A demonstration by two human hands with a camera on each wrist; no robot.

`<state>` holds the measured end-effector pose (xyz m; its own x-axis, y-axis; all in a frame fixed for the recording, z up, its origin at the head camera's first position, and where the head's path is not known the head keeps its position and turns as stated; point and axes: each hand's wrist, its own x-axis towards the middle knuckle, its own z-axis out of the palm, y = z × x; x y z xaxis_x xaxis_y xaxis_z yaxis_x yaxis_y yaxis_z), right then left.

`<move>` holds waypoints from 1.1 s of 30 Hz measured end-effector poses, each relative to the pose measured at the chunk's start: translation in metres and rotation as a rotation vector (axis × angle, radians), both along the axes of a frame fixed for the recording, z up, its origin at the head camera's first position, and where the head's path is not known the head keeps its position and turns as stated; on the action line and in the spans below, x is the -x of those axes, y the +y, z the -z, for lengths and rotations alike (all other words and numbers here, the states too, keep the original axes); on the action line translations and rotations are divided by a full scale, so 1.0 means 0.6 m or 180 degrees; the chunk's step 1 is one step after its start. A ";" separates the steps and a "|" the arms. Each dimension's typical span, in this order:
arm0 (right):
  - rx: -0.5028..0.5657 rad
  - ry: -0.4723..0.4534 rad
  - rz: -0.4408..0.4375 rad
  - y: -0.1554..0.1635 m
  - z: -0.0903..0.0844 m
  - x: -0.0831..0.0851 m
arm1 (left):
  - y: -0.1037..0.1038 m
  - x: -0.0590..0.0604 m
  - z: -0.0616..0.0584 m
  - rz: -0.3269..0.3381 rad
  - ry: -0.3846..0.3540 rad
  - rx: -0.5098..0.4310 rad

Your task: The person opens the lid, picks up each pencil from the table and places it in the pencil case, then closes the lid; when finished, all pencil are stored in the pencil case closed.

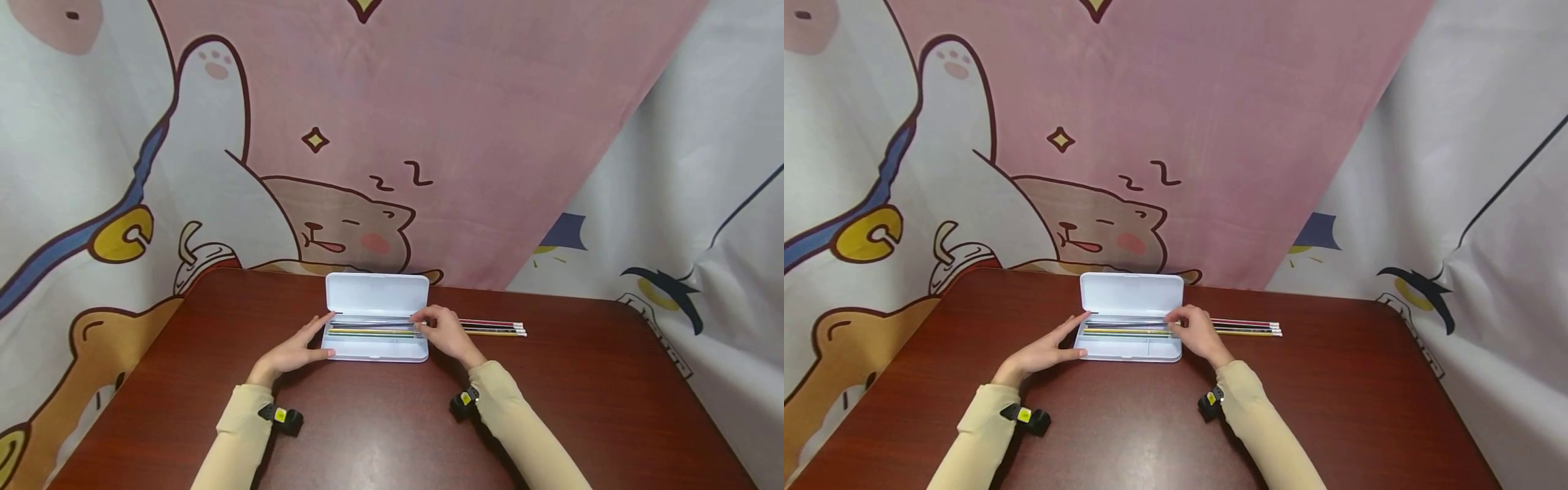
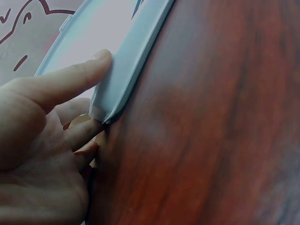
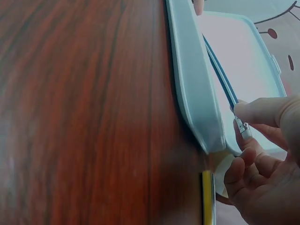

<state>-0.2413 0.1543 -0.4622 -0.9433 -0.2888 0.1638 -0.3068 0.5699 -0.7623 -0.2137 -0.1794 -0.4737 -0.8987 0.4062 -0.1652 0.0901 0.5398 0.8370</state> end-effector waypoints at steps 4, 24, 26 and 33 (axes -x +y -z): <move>0.0013 0.0022 -0.0051 -0.010 0.000 0.001 | 0.000 0.000 -0.001 -0.0004 0.0000 0.0001; 0.0131 0.0149 0.0075 0.044 0.015 -0.011 | 0.000 -0.004 -0.007 -0.0007 -0.0007 -0.0013; 0.0160 0.0174 0.0083 0.055 0.014 -0.014 | 0.000 -0.004 -0.008 -0.0010 -0.0017 -0.0002; 0.0140 0.0139 0.0211 0.099 0.013 -0.020 | 0.003 -0.003 -0.007 -0.0006 -0.0027 0.0012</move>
